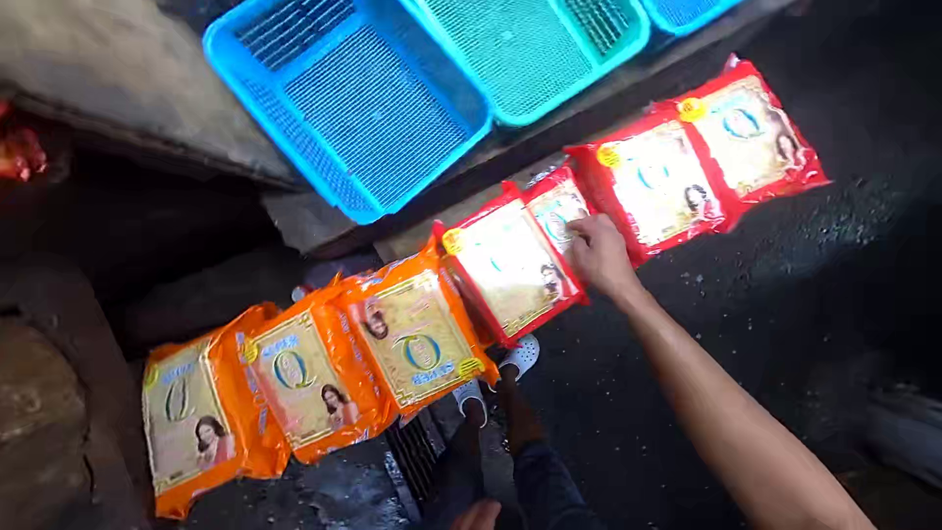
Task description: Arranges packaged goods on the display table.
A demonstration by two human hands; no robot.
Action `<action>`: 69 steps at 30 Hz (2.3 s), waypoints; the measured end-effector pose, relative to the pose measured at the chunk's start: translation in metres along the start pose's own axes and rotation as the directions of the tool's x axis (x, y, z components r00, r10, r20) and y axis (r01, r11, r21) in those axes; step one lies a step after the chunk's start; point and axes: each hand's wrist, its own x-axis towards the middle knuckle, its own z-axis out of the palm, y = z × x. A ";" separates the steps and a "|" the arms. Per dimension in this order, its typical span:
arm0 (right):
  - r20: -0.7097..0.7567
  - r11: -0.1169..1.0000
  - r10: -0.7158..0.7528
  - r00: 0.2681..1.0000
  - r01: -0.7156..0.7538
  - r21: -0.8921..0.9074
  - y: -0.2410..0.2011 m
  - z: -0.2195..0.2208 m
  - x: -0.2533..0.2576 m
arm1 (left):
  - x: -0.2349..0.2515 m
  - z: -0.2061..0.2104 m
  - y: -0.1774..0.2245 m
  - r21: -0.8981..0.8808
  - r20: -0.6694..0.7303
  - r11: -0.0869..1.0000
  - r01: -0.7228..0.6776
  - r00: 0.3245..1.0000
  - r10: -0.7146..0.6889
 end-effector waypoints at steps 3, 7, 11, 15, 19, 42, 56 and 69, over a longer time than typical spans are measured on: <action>-0.009 0.988 0.149 0.989 -0.149 -0.048 -0.010 0.000 0.005 | -0.018 -0.015 -0.024 -0.063 -0.119 0.998 0.021 0.993 -0.028; 0.101 0.966 0.254 0.962 -0.257 0.021 -0.037 -0.005 -0.007 | -0.034 -0.026 -0.050 -0.157 -0.375 0.984 -0.079 0.927 0.015; 0.166 0.963 0.150 0.975 -0.182 0.197 -0.065 -0.007 -0.031 | 0.002 -0.049 -0.022 -0.723 -0.480 0.670 -0.170 0.821 -0.309; 0.145 0.970 0.129 0.981 -0.155 0.186 -0.060 0.003 -0.035 | 0.069 -0.065 0.016 -0.961 -0.132 -0.165 -0.222 0.893 -0.430; 0.074 0.957 -0.010 0.997 -0.012 0.291 -0.051 0.006 -0.037 | 0.104 -0.073 0.045 -0.862 -0.137 -0.343 -0.373 0.823 -0.552; 0.385 0.746 -0.663 0.642 0.607 0.273 -0.217 0.013 -0.019 | 0.110 -0.023 0.027 -0.769 -0.381 -0.278 -0.575 0.763 -0.522; 0.847 0.709 -0.232 0.478 0.679 -0.189 -0.355 0.216 -0.007 | 0.093 -0.085 -0.008 -0.558 -0.419 -0.051 -0.828 0.335 -0.844; 0.884 0.875 -0.161 0.438 0.477 -0.077 -0.379 0.244 0.005 | 0.107 -0.068 -0.010 -0.385 -0.262 -0.155 -0.910 0.269 -0.927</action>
